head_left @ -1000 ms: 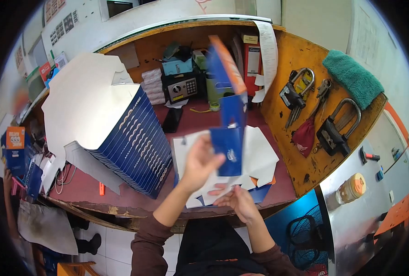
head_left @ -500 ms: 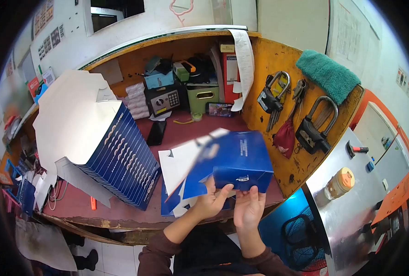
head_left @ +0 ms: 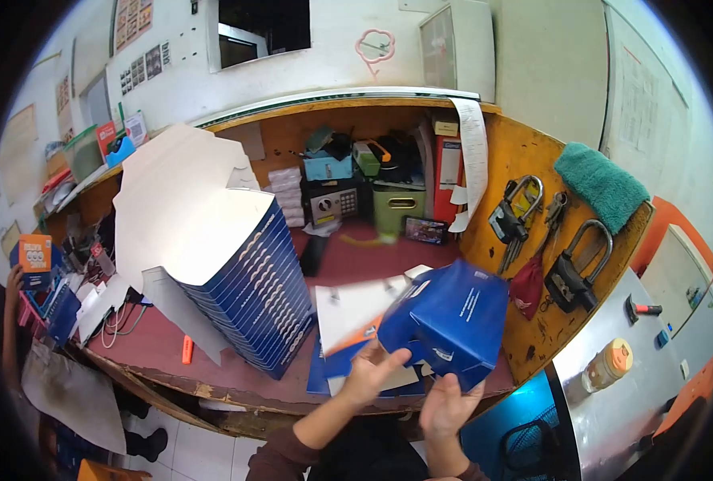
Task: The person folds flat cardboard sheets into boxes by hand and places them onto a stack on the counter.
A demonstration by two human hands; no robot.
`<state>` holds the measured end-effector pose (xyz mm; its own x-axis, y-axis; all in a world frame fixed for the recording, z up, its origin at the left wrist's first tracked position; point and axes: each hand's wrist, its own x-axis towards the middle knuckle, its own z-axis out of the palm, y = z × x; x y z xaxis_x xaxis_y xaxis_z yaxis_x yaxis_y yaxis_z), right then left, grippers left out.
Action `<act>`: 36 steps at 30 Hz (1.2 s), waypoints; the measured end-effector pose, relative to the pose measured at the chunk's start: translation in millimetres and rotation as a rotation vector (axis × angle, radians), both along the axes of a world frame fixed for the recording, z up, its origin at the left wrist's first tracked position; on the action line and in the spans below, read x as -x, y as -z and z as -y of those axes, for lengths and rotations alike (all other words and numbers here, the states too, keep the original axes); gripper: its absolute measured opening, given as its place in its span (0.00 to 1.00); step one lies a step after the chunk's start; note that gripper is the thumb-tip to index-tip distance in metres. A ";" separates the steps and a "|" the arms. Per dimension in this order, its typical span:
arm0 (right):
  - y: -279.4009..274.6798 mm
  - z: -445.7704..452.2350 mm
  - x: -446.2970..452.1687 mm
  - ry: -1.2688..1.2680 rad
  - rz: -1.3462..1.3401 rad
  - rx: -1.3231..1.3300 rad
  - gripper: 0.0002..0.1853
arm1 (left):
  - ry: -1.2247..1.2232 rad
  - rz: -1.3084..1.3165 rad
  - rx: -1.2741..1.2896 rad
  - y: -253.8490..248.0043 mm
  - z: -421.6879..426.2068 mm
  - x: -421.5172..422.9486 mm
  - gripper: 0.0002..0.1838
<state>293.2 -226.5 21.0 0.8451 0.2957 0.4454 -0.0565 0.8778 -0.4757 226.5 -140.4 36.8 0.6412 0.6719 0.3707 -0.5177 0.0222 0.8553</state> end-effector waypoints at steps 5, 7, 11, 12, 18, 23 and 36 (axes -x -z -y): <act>14.5 -18.0 28.5 -0.016 -0.081 0.022 0.25 | 0.160 0.069 0.353 1.4 -6.0 5.1 0.10; 56.7 -19.3 0.8 0.008 0.484 0.420 0.22 | 0.235 0.067 0.543 -4.9 -14.8 13.3 0.13; 92.1 -11.3 -21.7 -0.083 0.717 0.767 0.29 | 0.331 -0.090 0.719 -1.2 -45.8 33.8 0.23; 96.1 -7.0 -35.8 -0.137 0.564 0.722 0.31 | 0.322 -0.086 0.710 1.4 -57.6 42.5 0.23; 44.1 45.0 -98.8 -0.667 0.123 0.244 0.36 | 0.251 -0.344 0.061 -10.6 -87.5 67.8 0.39; 2.6 25.9 -51.6 -0.400 0.000 0.309 0.18 | 0.625 0.003 0.009 42.4 -65.9 51.5 0.31; -13.3 -1.1 -3.6 -0.318 -0.052 0.096 0.23 | 0.433 0.363 -0.059 37.3 4.1 29.5 0.33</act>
<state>296.8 -225.5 34.3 0.7246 0.5870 0.3612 -0.3472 0.7636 -0.5444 197.0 -144.5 -0.5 0.6779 0.3474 0.6479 -0.7332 0.2551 0.6304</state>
